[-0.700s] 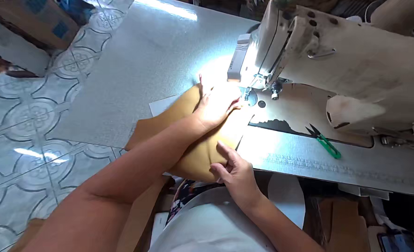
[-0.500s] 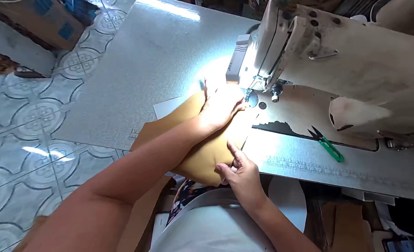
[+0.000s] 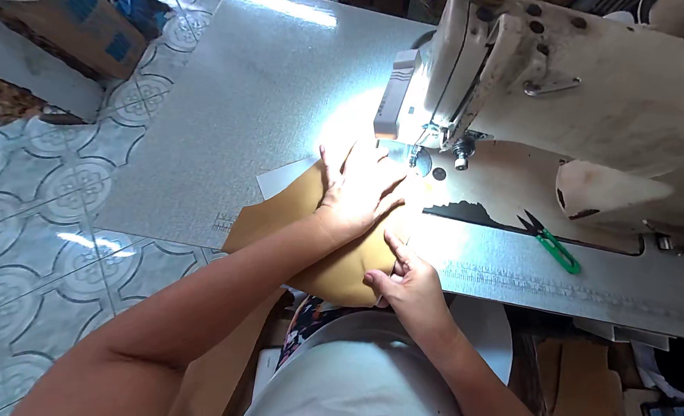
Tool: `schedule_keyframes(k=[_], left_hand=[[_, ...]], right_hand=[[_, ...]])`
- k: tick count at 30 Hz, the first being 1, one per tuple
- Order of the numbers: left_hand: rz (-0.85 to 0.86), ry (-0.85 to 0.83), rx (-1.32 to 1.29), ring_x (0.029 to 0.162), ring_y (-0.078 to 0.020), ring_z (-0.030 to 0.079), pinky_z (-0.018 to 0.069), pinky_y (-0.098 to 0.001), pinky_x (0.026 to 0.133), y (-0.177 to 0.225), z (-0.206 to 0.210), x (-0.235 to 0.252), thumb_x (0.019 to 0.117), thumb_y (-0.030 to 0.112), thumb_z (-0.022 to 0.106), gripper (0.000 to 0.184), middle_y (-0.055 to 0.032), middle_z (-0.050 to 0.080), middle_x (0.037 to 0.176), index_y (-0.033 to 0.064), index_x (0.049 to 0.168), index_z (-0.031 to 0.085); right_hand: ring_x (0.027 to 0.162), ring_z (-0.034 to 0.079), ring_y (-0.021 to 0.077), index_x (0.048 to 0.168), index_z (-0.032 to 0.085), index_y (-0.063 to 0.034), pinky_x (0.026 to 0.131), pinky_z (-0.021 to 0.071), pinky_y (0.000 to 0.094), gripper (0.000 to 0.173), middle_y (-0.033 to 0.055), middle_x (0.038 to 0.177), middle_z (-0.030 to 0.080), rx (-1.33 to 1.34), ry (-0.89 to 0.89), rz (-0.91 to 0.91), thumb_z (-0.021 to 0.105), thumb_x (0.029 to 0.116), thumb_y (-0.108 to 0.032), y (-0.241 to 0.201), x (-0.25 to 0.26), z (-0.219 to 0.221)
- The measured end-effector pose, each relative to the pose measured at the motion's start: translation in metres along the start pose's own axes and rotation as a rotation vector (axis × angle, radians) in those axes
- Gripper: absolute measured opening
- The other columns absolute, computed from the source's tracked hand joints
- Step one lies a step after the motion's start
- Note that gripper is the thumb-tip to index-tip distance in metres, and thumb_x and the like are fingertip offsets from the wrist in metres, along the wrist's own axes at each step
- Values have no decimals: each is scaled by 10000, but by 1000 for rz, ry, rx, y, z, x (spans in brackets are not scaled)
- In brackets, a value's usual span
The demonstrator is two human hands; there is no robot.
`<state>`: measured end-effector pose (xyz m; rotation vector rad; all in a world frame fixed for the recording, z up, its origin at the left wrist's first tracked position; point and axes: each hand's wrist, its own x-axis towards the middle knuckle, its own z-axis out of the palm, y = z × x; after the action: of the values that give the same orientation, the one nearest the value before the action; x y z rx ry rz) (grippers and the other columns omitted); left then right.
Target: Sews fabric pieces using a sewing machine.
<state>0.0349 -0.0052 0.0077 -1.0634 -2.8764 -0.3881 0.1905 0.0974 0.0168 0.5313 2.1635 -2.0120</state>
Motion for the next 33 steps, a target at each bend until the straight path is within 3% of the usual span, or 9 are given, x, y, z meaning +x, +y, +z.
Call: schedule_keyframes(k=[3,7,14,20,22,24,28,31,33], left_hand=[[-35,2,-54,1533,-414,254,45,-787,1137,-3,4,4,1023,627,377,499,-99,442,1591,396,1390,624],[-28,12,-59,1547,-439,202,11,-829,1109,-5,5,12,1025,639,353,517,-102,412,1614,397,1400,612],[-2,59,-21,1525,-484,237,41,-860,1080,-2,5,15,1030,605,391,497,-149,433,1594,354,1382,636],[-5,41,-61,1513,-482,263,78,-858,1073,-8,6,25,1062,514,383,437,-136,469,1567,341,1357,656],[-33,0,-69,1535,-460,225,47,-839,1108,-11,6,34,1077,448,366,417,-134,442,1588,366,1390,629],[-52,-31,-88,1549,-466,177,13,-834,1117,-15,6,46,1084,401,367,418,-193,407,1598,357,1408,627],[-86,-48,-68,1566,-463,94,-29,-797,1147,-28,16,70,1089,461,338,479,-260,256,1654,264,1401,644],[-102,-1,-114,1583,-403,83,-51,-744,1186,-41,29,88,1071,534,341,532,-194,202,1692,276,1496,531],[-142,16,-213,1594,-356,42,-98,-654,1227,-45,30,94,1036,580,404,551,-121,146,1720,317,1510,504]], right_hand=[[630,698,78,1479,494,49,564,597,215,708,110,961,757,-13,-1,11,807,851,-50,-2,4,-2],[620,699,84,1472,496,54,544,592,214,696,114,981,762,6,0,21,801,851,-31,-5,9,-6],[622,705,90,1469,486,68,548,602,223,695,117,944,758,34,-11,19,795,854,-24,-7,12,-8],[603,694,83,1478,504,25,538,592,214,682,107,939,755,-15,11,62,796,865,-44,-12,20,-10],[574,677,90,1471,512,21,525,590,221,661,110,900,736,-31,28,75,791,876,-46,-16,28,-12],[531,648,88,1454,527,27,498,567,218,640,112,857,729,-36,51,70,789,873,-30,-19,38,-14],[511,631,93,1450,538,7,495,563,229,628,111,803,708,-105,76,68,796,878,-32,-29,57,-19],[508,633,116,1457,527,8,491,569,248,621,119,765,691,-116,85,36,783,893,-33,-31,69,-20],[502,618,122,1467,517,-5,478,557,253,628,122,758,678,-88,94,31,775,894,-17,-33,74,-19]])
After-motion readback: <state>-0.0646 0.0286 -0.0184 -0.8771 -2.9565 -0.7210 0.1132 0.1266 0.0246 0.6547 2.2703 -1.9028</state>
